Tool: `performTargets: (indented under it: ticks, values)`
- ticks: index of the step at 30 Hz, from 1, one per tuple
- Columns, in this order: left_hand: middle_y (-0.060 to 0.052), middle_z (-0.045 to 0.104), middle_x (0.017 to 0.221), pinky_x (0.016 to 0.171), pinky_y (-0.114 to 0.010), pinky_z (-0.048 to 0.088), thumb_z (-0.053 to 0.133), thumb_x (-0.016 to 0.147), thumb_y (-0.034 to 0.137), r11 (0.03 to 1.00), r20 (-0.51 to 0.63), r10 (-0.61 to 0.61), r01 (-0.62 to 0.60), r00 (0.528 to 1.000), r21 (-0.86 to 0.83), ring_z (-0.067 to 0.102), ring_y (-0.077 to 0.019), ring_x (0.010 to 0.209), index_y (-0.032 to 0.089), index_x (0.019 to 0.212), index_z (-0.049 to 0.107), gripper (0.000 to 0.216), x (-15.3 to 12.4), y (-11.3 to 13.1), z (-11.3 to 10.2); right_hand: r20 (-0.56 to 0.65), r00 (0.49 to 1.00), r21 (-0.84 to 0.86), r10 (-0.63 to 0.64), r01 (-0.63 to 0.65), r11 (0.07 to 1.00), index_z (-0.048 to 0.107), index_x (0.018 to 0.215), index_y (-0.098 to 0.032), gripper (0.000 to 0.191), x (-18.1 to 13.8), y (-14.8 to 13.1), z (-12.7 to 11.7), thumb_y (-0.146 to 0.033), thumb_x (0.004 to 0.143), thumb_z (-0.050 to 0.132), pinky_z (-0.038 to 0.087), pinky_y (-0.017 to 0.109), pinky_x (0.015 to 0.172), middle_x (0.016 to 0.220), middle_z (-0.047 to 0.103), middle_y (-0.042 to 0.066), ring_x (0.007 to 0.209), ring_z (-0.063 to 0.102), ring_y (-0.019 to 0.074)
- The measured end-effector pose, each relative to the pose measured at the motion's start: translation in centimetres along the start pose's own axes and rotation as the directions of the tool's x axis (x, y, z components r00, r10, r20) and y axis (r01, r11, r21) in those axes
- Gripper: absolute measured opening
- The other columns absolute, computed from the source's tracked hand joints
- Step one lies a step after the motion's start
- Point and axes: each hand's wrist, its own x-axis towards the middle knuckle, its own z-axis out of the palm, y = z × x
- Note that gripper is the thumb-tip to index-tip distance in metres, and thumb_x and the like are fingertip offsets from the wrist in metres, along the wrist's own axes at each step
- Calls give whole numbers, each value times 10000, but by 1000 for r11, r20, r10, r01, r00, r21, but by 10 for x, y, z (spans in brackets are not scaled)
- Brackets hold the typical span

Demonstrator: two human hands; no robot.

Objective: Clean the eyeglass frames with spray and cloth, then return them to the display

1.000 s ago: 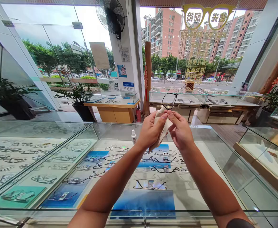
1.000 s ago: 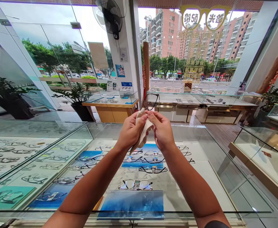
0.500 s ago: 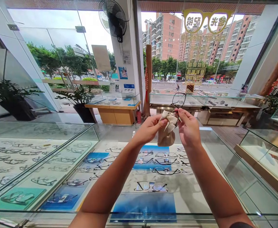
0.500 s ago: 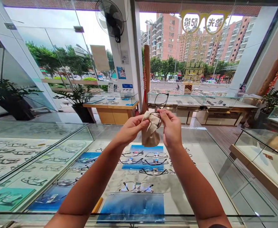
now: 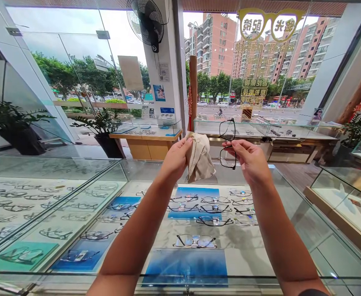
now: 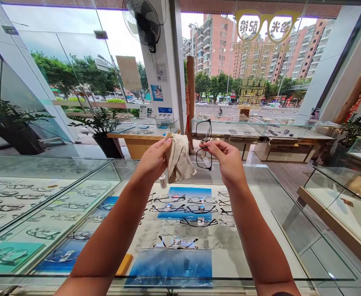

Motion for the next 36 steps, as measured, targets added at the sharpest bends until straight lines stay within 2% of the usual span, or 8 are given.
performTargets:
  ticks: [4,8,13,15,17,21,28,36]
  values:
    - [-18,686,756,640,-286,520,827,823,502,998,-37,45,-43,998,34,652,-160,680,189,970,695,370,5,2,-6,65,998,-128,10,-2,992,841,887,-242,268,1,-5,-6,-501,836,887,590,393,961,958,848,51,942,769,212]
    - [7,586,702,574,-279,424,775,840,448,953,-36,230,-217,973,212,487,-118,579,214,829,669,257,6,8,-10,177,983,-248,52,-7,969,812,878,-227,315,1,-10,-14,-540,871,845,569,371,898,937,838,61,903,745,203]
    - [-14,506,654,630,-314,374,693,954,483,657,151,477,-466,866,593,447,-152,654,218,579,501,498,-5,13,-9,265,963,-358,48,52,932,756,882,-229,300,2,-10,-19,-519,957,756,510,332,841,908,796,35,879,691,185]
    - [-4,529,657,620,-313,348,691,965,476,591,159,526,-493,836,639,436,-146,630,221,648,551,430,-11,13,-6,269,963,-398,27,86,913,744,884,-230,283,2,-11,-19,-499,972,739,491,324,820,895,779,27,864,670,184]
    - [21,580,679,604,-301,337,806,873,464,563,199,525,-513,828,648,446,-134,594,228,887,668,274,-16,10,-3,266,964,-432,0,119,894,737,881,-233,252,0,-14,-18,-463,982,725,479,323,815,884,768,20,860,660,188]
    - [33,658,763,652,-303,407,996,627,449,436,312,528,-568,790,699,551,-154,631,230,1409,616,896,-22,2,4,272,961,-527,-59,200,826,730,847,-241,199,-4,-21,-14,-369,992,684,456,336,824,859,746,12,862,641,202]
    - [-83,704,1006,823,-365,527,1000,662,467,265,335,658,-623,675,736,655,-240,900,243,1334,721,762,-22,-12,14,298,952,-640,-77,259,723,705,842,-242,172,-11,-29,-10,-298,987,630,426,353,828,859,724,9,865,624,211]
    - [-130,699,1267,900,-387,593,1015,654,468,201,325,745,-660,583,724,683,-297,1131,255,1308,734,742,-25,-11,18,267,951,-695,-158,304,652,675,851,-244,143,-18,-34,-2,-290,980,632,440,367,826,877,728,11,861,638,215]
